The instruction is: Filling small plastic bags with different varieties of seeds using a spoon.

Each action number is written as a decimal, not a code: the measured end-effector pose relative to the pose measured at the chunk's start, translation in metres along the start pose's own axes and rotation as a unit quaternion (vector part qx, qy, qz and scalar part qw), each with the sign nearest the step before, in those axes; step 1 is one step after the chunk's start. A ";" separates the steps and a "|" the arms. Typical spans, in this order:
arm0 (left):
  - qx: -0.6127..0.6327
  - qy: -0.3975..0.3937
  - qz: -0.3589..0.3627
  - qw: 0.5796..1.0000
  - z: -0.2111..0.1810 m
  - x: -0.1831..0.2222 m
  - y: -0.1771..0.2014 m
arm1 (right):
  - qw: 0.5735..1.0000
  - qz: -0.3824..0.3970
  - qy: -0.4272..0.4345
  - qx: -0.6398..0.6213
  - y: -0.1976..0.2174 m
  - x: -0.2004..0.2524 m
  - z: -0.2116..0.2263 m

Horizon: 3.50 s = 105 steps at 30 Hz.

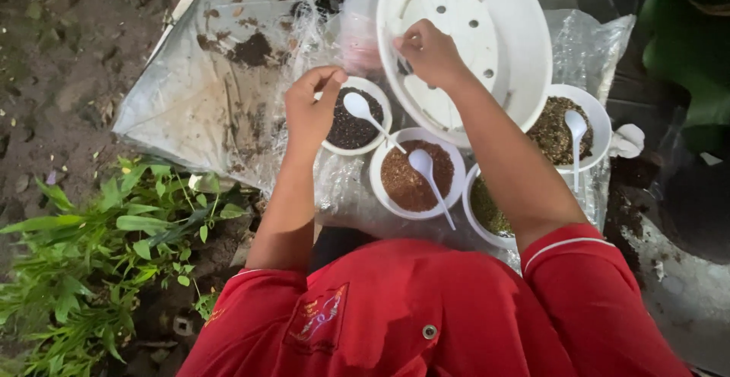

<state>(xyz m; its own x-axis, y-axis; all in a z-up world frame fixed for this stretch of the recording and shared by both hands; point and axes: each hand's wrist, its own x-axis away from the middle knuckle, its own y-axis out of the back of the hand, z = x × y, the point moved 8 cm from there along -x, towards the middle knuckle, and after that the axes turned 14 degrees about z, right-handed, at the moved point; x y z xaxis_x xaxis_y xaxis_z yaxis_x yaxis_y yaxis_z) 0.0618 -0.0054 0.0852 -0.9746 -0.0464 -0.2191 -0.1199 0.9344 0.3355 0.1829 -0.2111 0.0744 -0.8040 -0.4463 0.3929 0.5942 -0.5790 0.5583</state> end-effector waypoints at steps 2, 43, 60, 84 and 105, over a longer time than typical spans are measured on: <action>0.002 0.024 -0.003 1.000 -0.005 0.002 0.011 | 1.000 0.019 -0.006 0.008 -0.003 0.000 0.001; -0.091 0.131 0.028 0.987 -0.002 -0.096 -0.047 | 0.941 -0.202 0.252 0.103 -0.001 0.063 0.005; 0.058 0.019 0.075 0.995 -0.052 -0.032 -0.118 | 0.845 -0.401 0.303 0.181 0.015 0.109 -0.022; -0.061 0.058 0.125 0.989 -0.100 -0.041 -0.107 | 0.884 -0.367 0.259 0.130 0.018 0.142 0.005; 0.015 0.093 0.092 0.991 -0.055 -0.038 -0.130 | 0.876 -0.385 0.276 0.090 0.012 0.132 0.001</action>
<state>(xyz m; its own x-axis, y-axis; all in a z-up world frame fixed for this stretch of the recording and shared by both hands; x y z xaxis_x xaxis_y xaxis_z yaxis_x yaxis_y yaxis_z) 0.1045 -0.1447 0.1005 -0.9978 0.0647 0.0172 0.0668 0.9429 0.3262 0.0842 -0.2761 0.1341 -0.8025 -0.2614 -0.5364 -0.1732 -0.7582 0.6286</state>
